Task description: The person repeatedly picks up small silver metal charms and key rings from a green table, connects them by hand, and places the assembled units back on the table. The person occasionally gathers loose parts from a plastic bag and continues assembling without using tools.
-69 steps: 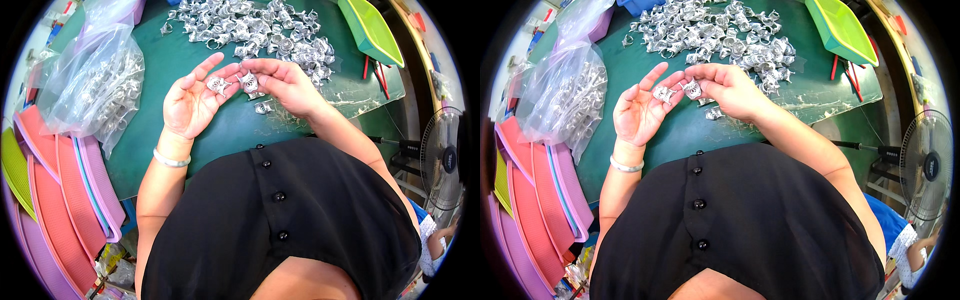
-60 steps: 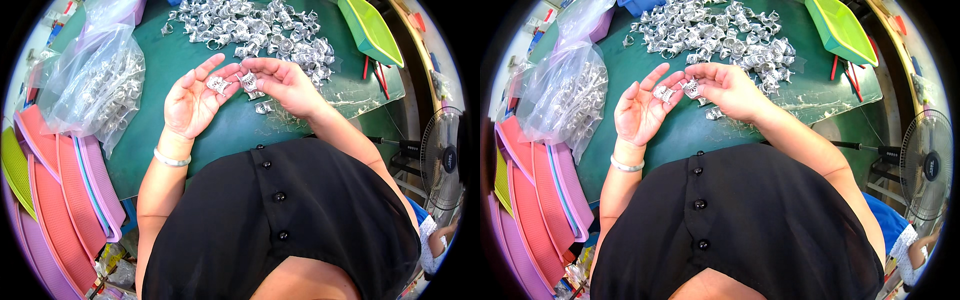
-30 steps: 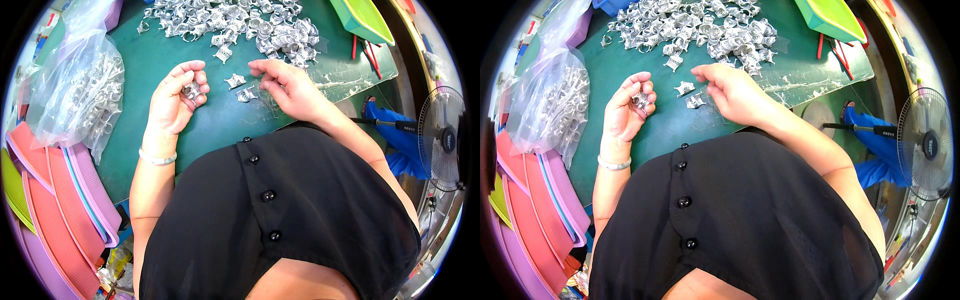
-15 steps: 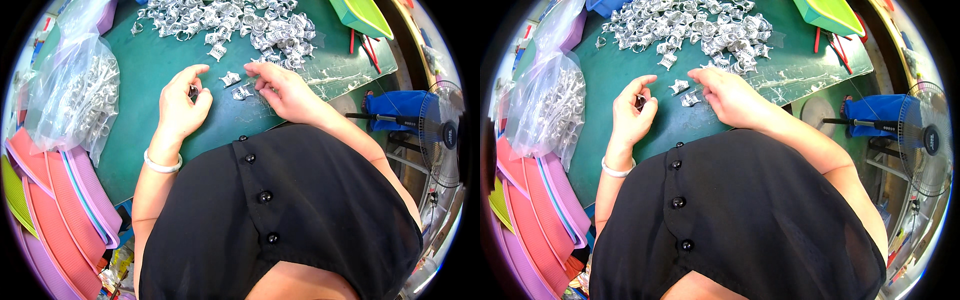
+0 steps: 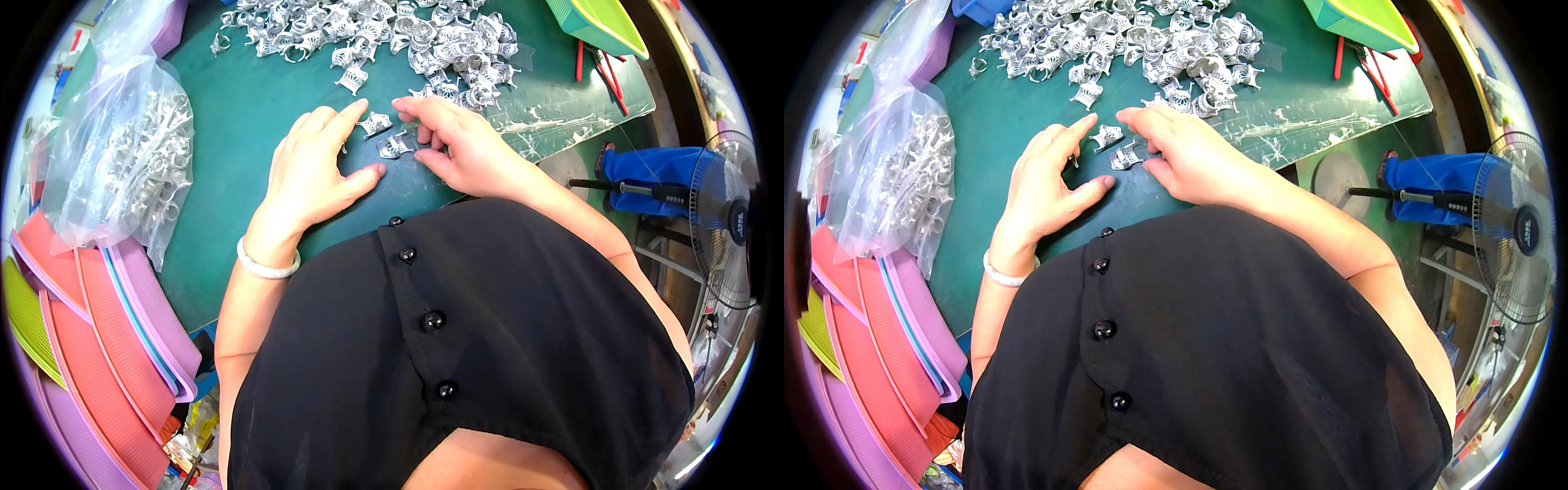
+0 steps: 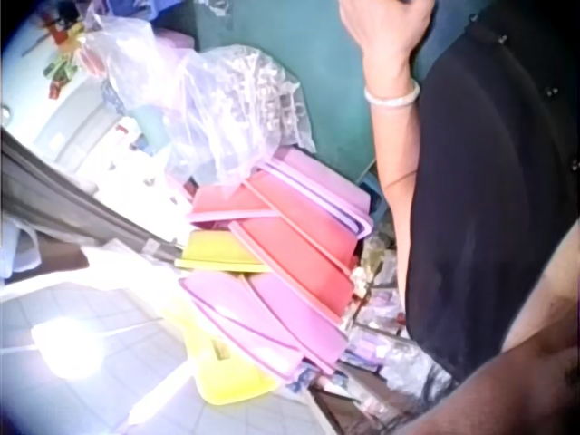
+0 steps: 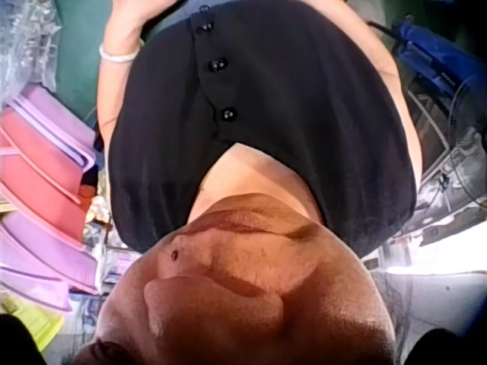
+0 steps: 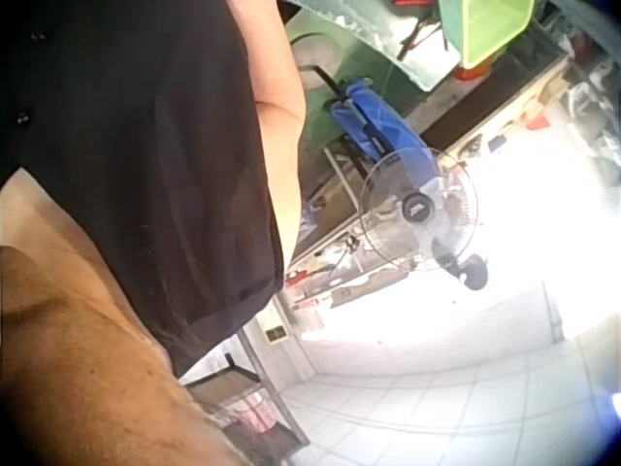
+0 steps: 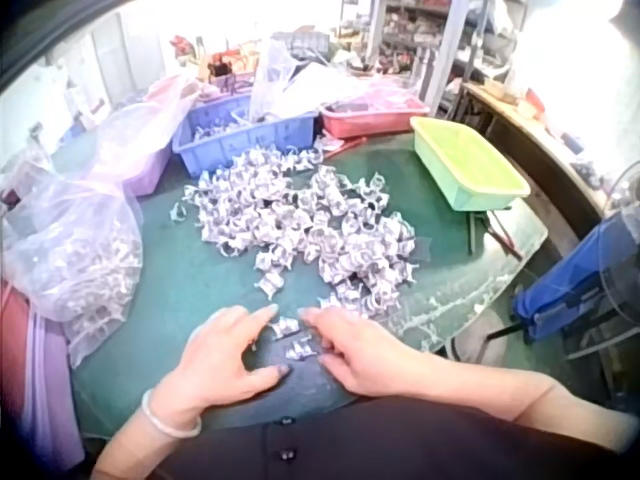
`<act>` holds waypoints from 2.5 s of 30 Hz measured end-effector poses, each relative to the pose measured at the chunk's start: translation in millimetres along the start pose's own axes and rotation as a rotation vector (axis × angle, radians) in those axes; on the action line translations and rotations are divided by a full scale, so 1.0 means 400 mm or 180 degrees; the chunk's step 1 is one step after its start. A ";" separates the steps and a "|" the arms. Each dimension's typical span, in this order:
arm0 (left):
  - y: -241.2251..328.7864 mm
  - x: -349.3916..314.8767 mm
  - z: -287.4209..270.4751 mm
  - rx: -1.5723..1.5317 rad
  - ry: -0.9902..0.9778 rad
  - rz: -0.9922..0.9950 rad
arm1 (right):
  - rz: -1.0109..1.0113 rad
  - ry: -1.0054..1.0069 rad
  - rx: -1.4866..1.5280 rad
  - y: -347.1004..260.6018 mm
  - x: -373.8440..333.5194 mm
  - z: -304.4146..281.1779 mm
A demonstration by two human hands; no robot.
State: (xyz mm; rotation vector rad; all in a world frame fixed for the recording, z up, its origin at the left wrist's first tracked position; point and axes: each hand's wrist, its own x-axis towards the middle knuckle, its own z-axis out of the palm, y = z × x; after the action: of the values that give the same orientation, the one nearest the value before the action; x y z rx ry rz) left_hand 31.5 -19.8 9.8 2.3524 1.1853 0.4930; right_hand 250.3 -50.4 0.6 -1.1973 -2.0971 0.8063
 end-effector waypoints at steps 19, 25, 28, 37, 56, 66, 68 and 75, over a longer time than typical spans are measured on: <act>0.043 0.025 0.050 0.0501 0.0183 0.0192 | -0.0266 0.0661 0.0062 0.015 -0.015 -0.026; 0.025 0.024 0.070 0.0077 0.0522 0.0195 | -0.0306 0.1238 -0.0660 0.044 -0.001 -0.083; 0.025 0.022 0.063 -0.0172 0.0458 0.0074 | -0.0433 0.1253 -0.1133 0.041 -0.004 -0.096; -0.036 0.028 0.037 -0.5866 -0.0427 -0.1028 | 0.0025 0.0900 -0.1004 0.028 -0.056 -0.089; 0.056 0.123 0.071 -0.0398 0.0246 -0.0082 | -0.0376 0.1409 -0.1360 0.057 -0.073 -0.068; 0.057 0.131 0.085 0.0365 0.0357 0.0479 | -0.0709 0.1418 -0.1698 0.069 -0.036 -0.083; 0.055 0.123 0.074 0.0607 0.0324 0.0562 | -0.0631 0.1363 -0.1799 0.063 -0.027 -0.077; 0.035 0.073 0.032 0.0794 0.0259 0.0465 | -0.0487 0.1179 -0.2208 0.068 0.003 -0.066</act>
State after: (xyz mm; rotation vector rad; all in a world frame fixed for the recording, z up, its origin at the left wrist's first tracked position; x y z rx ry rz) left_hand 63.6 -6.3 10.0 2.6690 1.1750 0.5202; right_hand 283.5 -32.5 -2.3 -1.3628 -2.1630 -0.2408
